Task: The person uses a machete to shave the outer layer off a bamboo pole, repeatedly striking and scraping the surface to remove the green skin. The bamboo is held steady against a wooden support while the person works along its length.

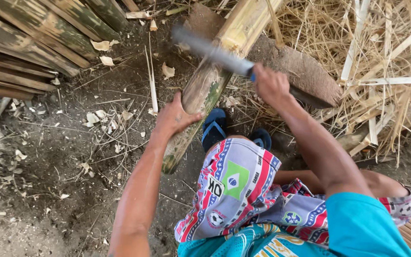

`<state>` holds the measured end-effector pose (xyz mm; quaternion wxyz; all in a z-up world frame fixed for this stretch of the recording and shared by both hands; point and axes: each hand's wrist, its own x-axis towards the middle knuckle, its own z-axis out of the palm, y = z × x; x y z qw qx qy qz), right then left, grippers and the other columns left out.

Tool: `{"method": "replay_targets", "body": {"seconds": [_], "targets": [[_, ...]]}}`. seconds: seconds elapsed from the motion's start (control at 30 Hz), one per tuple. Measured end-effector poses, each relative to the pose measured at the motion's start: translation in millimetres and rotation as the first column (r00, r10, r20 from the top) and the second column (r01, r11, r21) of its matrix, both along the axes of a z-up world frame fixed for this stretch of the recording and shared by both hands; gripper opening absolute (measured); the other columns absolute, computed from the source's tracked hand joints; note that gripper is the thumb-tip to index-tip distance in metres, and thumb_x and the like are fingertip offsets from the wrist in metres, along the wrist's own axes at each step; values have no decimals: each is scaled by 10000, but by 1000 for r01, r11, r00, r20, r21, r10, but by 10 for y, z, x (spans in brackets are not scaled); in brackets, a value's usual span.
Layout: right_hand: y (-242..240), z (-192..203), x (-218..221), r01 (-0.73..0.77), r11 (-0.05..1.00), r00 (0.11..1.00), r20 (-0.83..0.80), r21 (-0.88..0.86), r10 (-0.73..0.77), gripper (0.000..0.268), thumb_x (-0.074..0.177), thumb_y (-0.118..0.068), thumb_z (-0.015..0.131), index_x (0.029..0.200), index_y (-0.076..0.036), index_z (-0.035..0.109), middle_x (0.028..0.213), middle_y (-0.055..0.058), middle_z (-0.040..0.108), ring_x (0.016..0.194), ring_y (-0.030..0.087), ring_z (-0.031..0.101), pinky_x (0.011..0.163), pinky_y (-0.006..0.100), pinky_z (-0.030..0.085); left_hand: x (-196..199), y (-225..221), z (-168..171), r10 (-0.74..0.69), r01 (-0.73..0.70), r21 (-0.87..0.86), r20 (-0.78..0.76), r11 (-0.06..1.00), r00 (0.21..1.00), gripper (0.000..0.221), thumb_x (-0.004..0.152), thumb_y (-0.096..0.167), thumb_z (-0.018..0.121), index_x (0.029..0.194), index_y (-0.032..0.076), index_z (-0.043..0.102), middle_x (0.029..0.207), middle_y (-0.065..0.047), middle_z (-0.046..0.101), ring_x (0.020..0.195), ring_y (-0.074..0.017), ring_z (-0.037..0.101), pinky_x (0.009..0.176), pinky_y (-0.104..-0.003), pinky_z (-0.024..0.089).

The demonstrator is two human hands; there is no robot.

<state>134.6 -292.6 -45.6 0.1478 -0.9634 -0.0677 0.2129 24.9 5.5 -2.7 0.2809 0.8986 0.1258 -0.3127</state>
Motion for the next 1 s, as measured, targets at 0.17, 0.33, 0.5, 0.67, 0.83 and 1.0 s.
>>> {"method": "replay_targets", "body": {"seconds": [0.17,0.33,0.5,0.67,0.83,1.0], "targets": [[-363,-19,289,184,983,968,175,1,-181,293,969,-56,547,1237,58,513,794,177,653,544,227,604,369,347,507,-20,-28,105,-14,14,16,3,1000,1000,1215,661,650,807,1542,9,270,1219,-277,661,1055,-400,699,980,-465,546],[-813,87,232,37,991,995,100,-125,-25,219,1126,-81,462,1318,-14,543,805,173,655,551,257,597,399,395,483,-142,-203,97,-46,26,140,138,990,989,1242,655,681,821,1545,22,259,1280,-300,596,1057,-412,674,890,-468,586],[-856,274,428,329,944,938,129,-28,-323,311,1003,-103,580,1265,25,472,851,193,612,544,218,529,410,372,463,-160,-65,-197,-42,36,-34,-204,999,978,1438,542,771,784,1625,108,109,1487,-252,426,1057,-353,725,893,-444,609],[-622,372,-145,139,990,989,50,20,-140,332,1044,-159,562,1270,40,422,880,200,643,539,203,566,388,355,473,-99,283,-795,46,-78,-490,-77,868,996,1379,460,765,822,1546,62,347,1401,-244,598,1230,-352,630,1025,-486,495],[-469,259,-345,-116,989,965,227,-96,136,389,1011,-158,604,1301,27,422,884,205,658,570,241,601,425,343,445,-358,307,-219,-4,-2,-131,-48,991,999,1353,547,719,796,1620,125,224,1348,-251,628,1192,-399,662,1039,-506,531],[-16,255,-384,-58,985,977,196,-165,90,309,1073,-188,538,1250,46,440,923,213,665,628,285,653,482,425,528,-616,73,291,-76,59,206,73,977,994,1275,645,654,842,1582,117,166,1412,-300,474,1213,-457,577,998,-571,494]]}}
